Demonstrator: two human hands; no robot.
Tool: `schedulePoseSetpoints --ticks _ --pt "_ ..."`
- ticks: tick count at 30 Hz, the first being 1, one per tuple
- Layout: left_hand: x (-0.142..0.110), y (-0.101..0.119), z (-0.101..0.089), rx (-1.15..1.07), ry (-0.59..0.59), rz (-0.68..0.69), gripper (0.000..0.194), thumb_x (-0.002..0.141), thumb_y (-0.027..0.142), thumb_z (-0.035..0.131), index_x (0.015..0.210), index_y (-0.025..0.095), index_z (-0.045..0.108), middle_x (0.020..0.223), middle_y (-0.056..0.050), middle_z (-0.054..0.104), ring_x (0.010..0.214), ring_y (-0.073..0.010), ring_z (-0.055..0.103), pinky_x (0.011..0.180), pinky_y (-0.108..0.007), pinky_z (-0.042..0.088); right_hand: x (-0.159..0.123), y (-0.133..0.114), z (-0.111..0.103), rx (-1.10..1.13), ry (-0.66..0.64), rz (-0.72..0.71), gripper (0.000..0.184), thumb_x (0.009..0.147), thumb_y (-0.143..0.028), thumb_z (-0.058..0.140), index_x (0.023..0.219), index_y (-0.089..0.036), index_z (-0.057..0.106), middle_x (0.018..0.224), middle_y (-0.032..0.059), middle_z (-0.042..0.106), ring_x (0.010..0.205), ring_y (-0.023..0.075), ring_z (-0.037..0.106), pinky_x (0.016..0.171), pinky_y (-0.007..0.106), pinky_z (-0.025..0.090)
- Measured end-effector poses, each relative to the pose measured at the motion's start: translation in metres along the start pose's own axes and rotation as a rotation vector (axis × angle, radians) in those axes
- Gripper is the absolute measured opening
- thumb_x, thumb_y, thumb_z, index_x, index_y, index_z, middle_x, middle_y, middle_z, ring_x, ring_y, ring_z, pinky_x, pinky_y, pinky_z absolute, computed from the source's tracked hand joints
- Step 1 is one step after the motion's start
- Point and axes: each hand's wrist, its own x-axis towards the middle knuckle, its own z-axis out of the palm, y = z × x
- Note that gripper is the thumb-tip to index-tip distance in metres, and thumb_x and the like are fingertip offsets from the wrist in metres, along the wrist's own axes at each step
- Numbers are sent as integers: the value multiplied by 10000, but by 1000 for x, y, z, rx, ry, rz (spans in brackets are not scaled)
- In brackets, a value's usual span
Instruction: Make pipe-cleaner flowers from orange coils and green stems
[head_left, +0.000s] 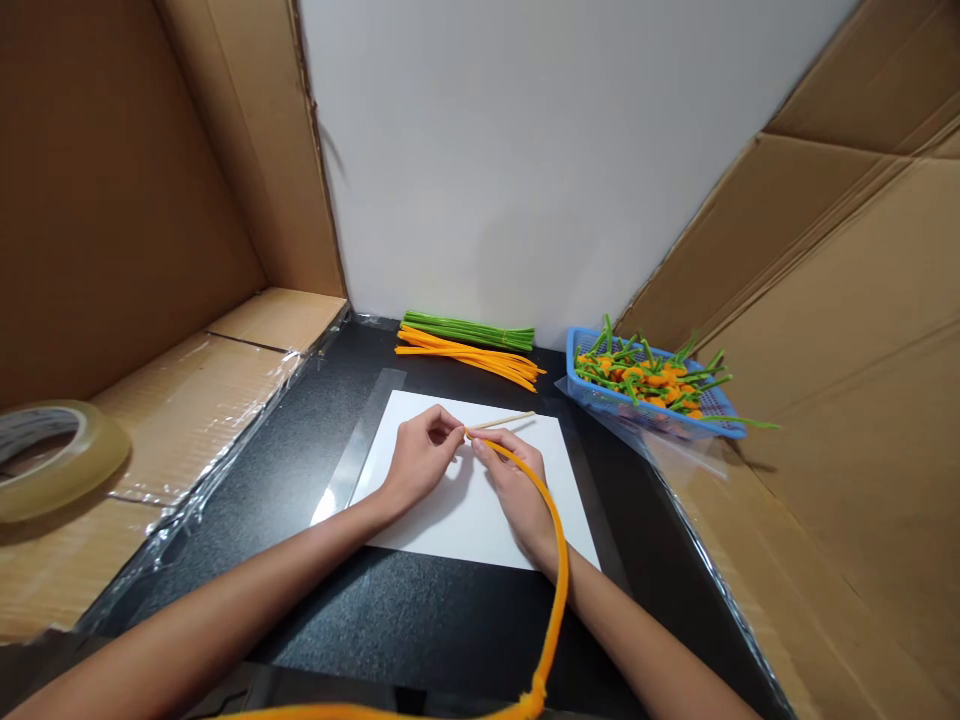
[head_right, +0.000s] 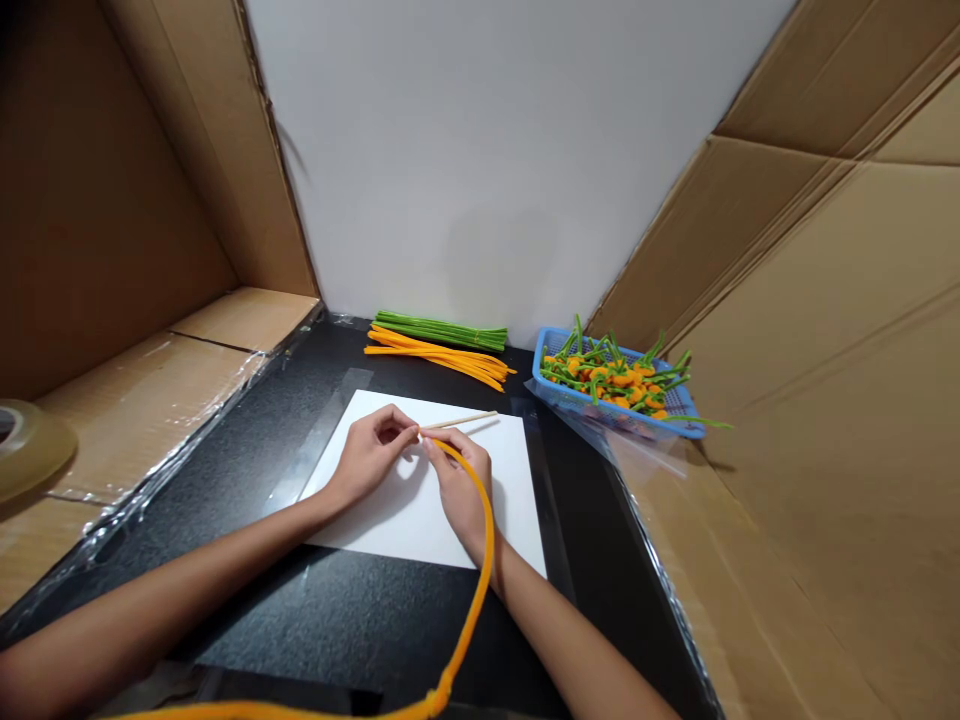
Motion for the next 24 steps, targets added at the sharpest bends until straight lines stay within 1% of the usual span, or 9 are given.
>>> schedulePoseSetpoints --ticks 2,4,9,12,14,16,19,22,24 --pt "2 -3 1 -104 13 -67 166 792 305 664 732 151 646 695 -25 682 625 -140 622 611 -250 478 -2 -1 1 25 -11 21 204 840 -369 679 922 -202 762 950 75 748 903 226 676 863 357 519" --pt "2 -5 3 -184 24 -102 183 771 314 692 722 141 655 663 -26 677 613 -138 611 611 -253 476 -2 -1 2 41 -17 27 210 836 -371 685 939 -209 771 962 76 754 906 228 677 875 365 513" --pt "-1 -3 6 -297 71 -112 221 751 340 731 752 124 683 694 -46 700 659 -152 637 661 -269 498 2 3 1 113 8 26 234 804 -396 729 956 -229 788 1083 75 745 1036 251 658 931 373 479" --pt "-3 -4 8 -363 85 -140 220 741 336 742 743 123 690 677 -43 697 660 -155 638 679 -276 498 2 5 1 180 10 96 269 795 -436 740 962 -231 790 1015 72 760 986 246 667 894 368 485" --pt "-4 -5 10 -413 85 -168 209 734 327 748 736 124 696 678 -44 700 669 -158 641 700 -281 501 2 7 2 199 18 111 280 786 -449 752 956 -229 789 983 70 763 952 240 670 870 361 488" --pt "-4 -7 12 -463 76 -194 195 736 314 746 728 125 702 705 -51 710 697 -160 649 733 -287 506 3 10 2 207 38 86 283 810 -471 724 933 -224 790 985 74 760 937 237 671 856 359 491" --pt "-6 -6 15 -510 45 -241 188 737 302 743 710 124 691 730 -64 722 692 -156 650 747 -292 509 6 15 1 194 67 41 350 873 -521 629 883 -209 788 964 82 756 890 230 673 831 358 494" --pt "-6 -3 14 -570 -21 -305 212 716 303 761 692 133 636 700 -72 725 635 -147 643 706 -284 504 9 16 -1 142 79 -9 373 877 -537 618 834 -205 782 939 81 752 873 226 670 842 354 488" --pt "-5 -1 13 -629 -79 -335 228 707 305 771 733 139 617 693 -75 728 627 -146 647 693 -275 501 11 16 -4 116 63 -34 367 873 -535 626 814 -206 777 921 78 750 873 226 668 861 356 482"
